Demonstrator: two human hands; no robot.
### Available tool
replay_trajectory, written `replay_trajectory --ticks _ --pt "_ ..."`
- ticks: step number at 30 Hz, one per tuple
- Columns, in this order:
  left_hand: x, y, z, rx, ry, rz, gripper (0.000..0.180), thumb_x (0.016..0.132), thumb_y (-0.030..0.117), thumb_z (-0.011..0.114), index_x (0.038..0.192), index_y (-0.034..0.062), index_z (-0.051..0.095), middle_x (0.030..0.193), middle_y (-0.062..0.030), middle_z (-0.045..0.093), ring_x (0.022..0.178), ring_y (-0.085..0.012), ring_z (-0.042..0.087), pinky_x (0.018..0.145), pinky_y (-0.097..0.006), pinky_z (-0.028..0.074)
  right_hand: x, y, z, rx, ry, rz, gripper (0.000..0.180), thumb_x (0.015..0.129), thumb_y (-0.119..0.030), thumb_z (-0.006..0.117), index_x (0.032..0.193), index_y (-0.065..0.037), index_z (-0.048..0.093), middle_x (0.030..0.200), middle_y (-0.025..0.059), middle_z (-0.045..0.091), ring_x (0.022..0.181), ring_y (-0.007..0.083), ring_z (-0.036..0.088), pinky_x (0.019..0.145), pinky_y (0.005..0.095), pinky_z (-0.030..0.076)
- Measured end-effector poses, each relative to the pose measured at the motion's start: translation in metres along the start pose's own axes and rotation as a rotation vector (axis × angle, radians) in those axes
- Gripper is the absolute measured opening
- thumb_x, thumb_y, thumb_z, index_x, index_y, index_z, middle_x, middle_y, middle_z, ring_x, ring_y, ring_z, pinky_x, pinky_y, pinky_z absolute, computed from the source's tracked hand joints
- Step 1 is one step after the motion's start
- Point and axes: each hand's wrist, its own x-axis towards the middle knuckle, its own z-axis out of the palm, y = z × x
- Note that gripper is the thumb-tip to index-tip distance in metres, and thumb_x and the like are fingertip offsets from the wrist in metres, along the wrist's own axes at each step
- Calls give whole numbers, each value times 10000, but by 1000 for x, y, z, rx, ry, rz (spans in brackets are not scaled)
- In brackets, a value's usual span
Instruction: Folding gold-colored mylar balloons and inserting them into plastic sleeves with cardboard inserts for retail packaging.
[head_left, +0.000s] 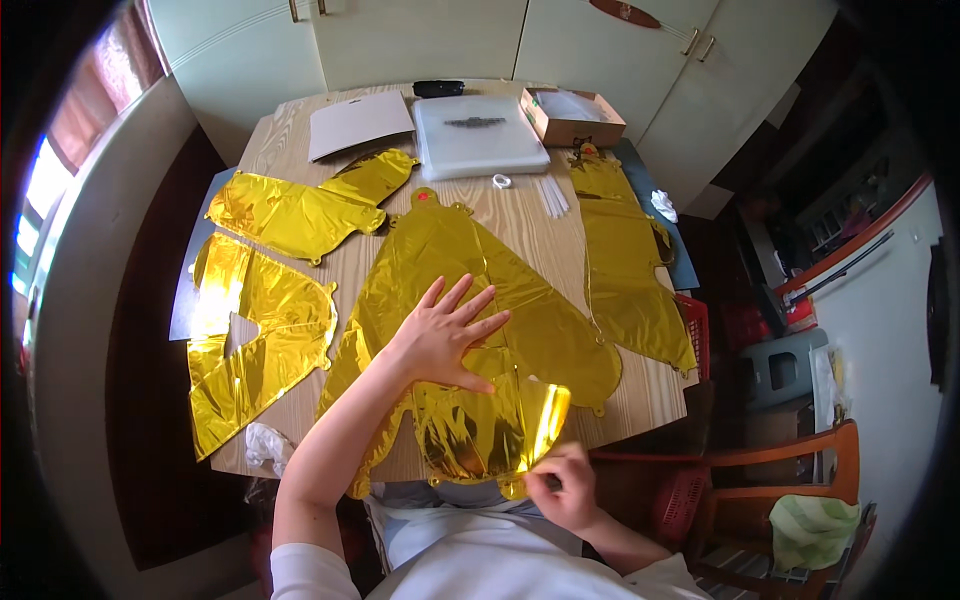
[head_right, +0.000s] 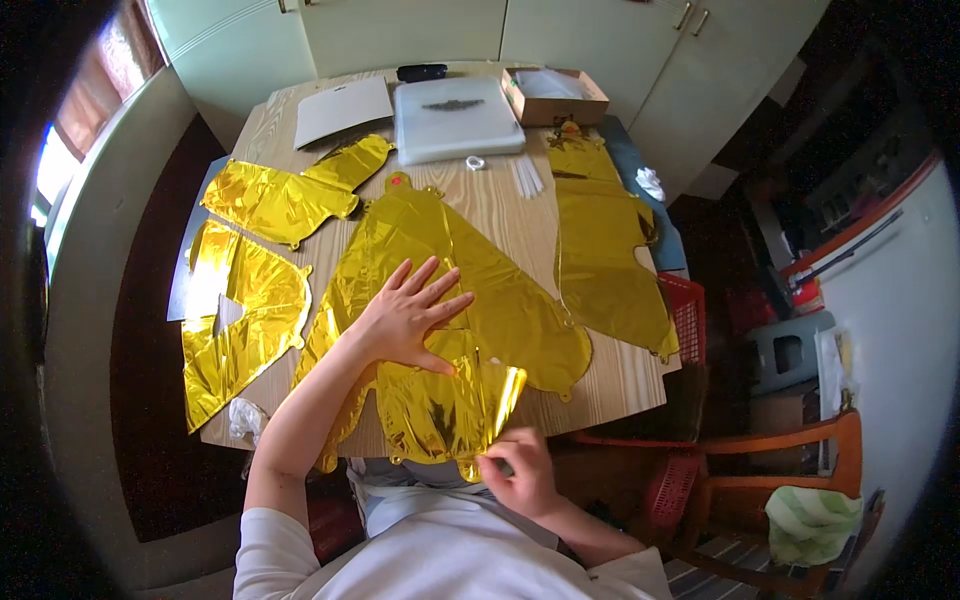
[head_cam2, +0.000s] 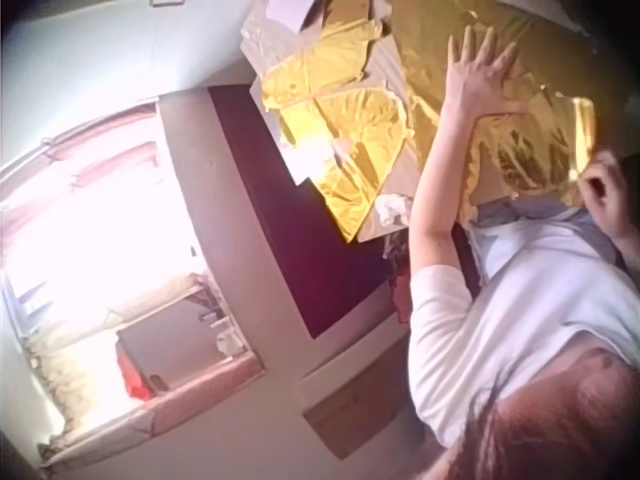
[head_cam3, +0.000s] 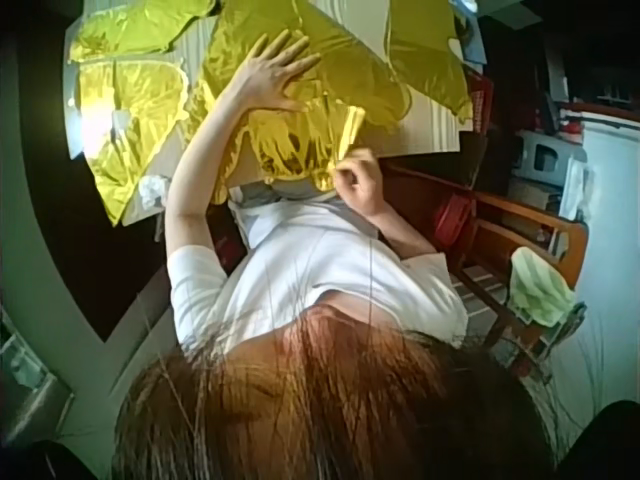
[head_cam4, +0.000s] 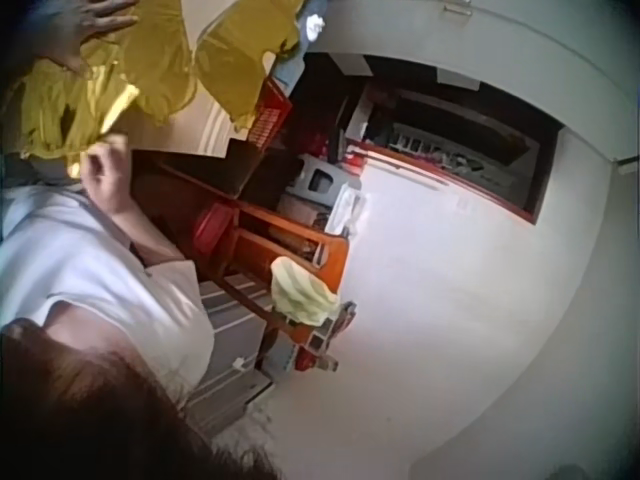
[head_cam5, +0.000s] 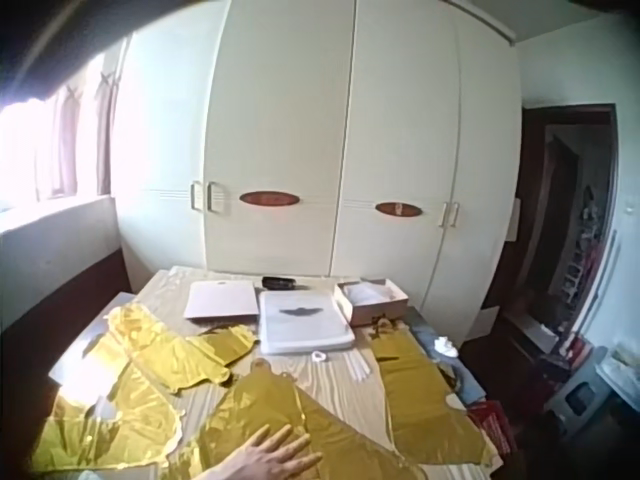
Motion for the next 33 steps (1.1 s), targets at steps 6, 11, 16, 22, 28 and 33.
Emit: replay_trajectory --ticks 6,11,16,22,28,33 --pt "0 1 0 -22 6 15 1082 628 856 556 1498 252 334 1547 -135 300 1444 -399 193 1161 -576 131 11 -2 15 -70 -63 -139 298 760 -85 745 950 -62 516 1030 120 533 1000 322 554 879 422 447" --pt "0 1 1 -28 11 10 1081 629 859 551 1498 254 334 1548 -131 300 1445 -394 194 1163 -574 129 -10 9 3 -337 70 101 770 689 -358 840 1199 -12 379 1089 188 462 1007 328 466 852 430 394" --pt "0 -1 1 -33 16 10 1082 629 863 547 1500 258 331 1547 -130 303 1445 -393 194 1163 -574 127 -11 8 0 -302 -71 102 424 763 -235 765 1036 -23 520 971 131 519 869 313 485 809 416 387" --pt "0 -1 1 -29 11 7 1078 628 857 554 1499 263 331 1544 -130 310 1443 -397 199 1161 -574 131 10 -8 13 -212 -124 -87 194 769 -106 733 918 -89 609 1002 72 558 1060 293 559 909 415 458" --pt "1 -1 3 -35 15 15 1073 630 846 562 1499 261 332 1544 -133 309 1441 -399 203 1161 -574 132 17 -2 6 -126 -315 -198 248 819 -185 714 1012 -66 613 1154 99 550 1137 297 553 1025 451 427" --pt "0 -1 2 -37 17 8 1070 633 844 563 1499 257 334 1542 -133 312 1439 -400 207 1162 -574 132 25 19 -16 -298 -303 -108 443 889 -239 636 1268 -17 571 1328 148 543 1279 317 487 1090 481 351"
